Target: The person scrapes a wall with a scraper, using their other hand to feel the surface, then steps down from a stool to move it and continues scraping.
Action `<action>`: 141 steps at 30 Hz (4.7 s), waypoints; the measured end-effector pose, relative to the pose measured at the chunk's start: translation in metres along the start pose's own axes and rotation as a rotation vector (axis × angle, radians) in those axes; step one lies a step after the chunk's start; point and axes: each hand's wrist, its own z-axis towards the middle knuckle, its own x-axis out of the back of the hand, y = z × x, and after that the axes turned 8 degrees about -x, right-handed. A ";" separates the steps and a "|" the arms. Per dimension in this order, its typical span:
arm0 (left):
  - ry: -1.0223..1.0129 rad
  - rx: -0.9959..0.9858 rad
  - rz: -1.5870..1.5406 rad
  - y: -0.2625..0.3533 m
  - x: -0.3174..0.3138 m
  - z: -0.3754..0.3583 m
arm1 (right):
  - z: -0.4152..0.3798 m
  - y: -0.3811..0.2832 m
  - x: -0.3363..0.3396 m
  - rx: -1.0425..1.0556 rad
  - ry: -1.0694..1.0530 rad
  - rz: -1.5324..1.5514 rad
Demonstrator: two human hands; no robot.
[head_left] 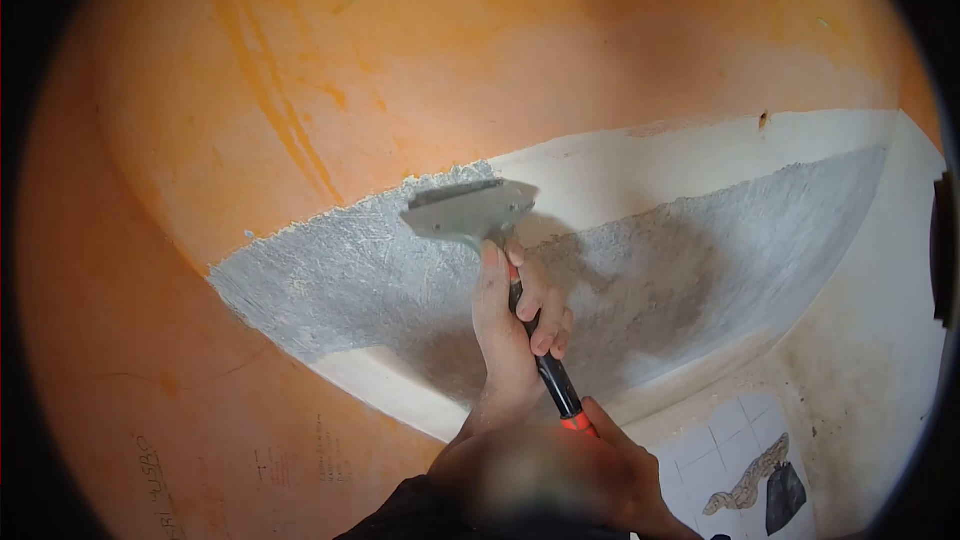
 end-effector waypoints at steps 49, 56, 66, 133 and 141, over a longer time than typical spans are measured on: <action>0.000 0.029 -0.027 0.004 -0.007 0.007 | 0.000 -0.007 -0.001 0.080 -0.018 -0.142; 0.058 0.048 0.066 0.006 -0.010 0.006 | -0.001 -0.008 -0.005 0.083 -0.008 -0.169; 0.006 -0.039 -0.010 0.002 -0.010 0.010 | 0.008 -0.013 0.002 0.127 -0.014 -0.215; -0.108 -0.415 2.301 -0.004 0.144 -0.035 | 0.025 0.125 0.009 -0.050 0.250 -0.156; -0.081 -0.295 2.485 -0.008 0.168 -0.033 | 0.025 0.128 0.004 -0.025 0.216 -0.050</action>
